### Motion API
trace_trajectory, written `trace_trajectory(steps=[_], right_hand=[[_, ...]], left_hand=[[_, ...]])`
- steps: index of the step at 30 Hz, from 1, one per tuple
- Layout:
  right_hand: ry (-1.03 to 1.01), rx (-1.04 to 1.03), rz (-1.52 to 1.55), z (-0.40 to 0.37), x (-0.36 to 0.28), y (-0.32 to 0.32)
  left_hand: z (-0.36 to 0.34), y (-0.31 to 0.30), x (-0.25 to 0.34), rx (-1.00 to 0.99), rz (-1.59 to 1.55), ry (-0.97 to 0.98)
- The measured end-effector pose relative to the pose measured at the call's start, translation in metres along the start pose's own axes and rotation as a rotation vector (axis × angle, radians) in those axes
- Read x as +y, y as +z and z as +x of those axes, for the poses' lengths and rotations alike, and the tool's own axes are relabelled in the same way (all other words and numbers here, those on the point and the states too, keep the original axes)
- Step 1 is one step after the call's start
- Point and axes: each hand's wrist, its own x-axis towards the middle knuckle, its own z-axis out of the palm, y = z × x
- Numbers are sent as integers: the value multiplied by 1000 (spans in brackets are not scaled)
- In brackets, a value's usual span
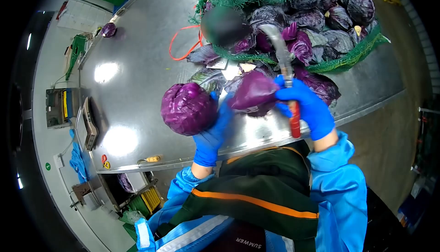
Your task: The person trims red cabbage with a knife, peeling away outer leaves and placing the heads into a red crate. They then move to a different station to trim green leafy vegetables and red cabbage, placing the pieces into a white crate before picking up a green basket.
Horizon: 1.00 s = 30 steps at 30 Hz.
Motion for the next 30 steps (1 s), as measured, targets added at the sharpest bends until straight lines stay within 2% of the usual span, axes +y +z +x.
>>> trace_trajectory(steps=[1,2,4,6,7,9,10,11,13,15,17,19,21,24,26,28,29,30], right_hand=[[-64,90,-3,-7,-5,-11],[-77,98,-51,-18,-13,-31],[-178,197,-107,-39,-31,-79],[-353,379,-111,-55,-41,-116],[-425,504,-186,-58,-49,-113],[-565,751,-338,-61,-69,-97],[-523,818,-514,-63,-70,-103],[-564,839,-512,-62,-67,-108],[-538,821,-321,-58,-48,-124],[-511,735,-192,-47,-27,-140],[-378,806,-203,-47,-27,-121],[-366,752,-171,-44,-27,-120],[-323,753,-198,-41,-34,-126],[-341,686,-202,-26,-57,-139],[-369,600,-243,-7,-74,-159],[-444,609,-275,28,-110,-157],[-445,535,-196,48,-127,-158],[-455,497,-137,72,-142,-156]], left_hand=[[-2,-11,-7,103,92,-37],[-2,-27,-15,193,-17,-64],[-4,-65,-11,237,-1174,12],[1,-91,-6,385,-1682,113],[6,-100,-4,537,-1602,188],[21,-107,-1,278,-1294,315],[34,-109,5,149,-1409,273],[52,-87,21,144,-1173,154],[107,-13,60,117,-687,-55],[150,57,74,-253,-384,-164],[202,117,67,-370,132,-199],[267,166,44,-392,467,48],[337,204,14,-17,842,251],[378,242,21,104,699,175],[387,241,17,14,564,223],[386,229,11,-36,453,247],[366,226,28,-92,277,256],[358,220,32,-59,260,204]])
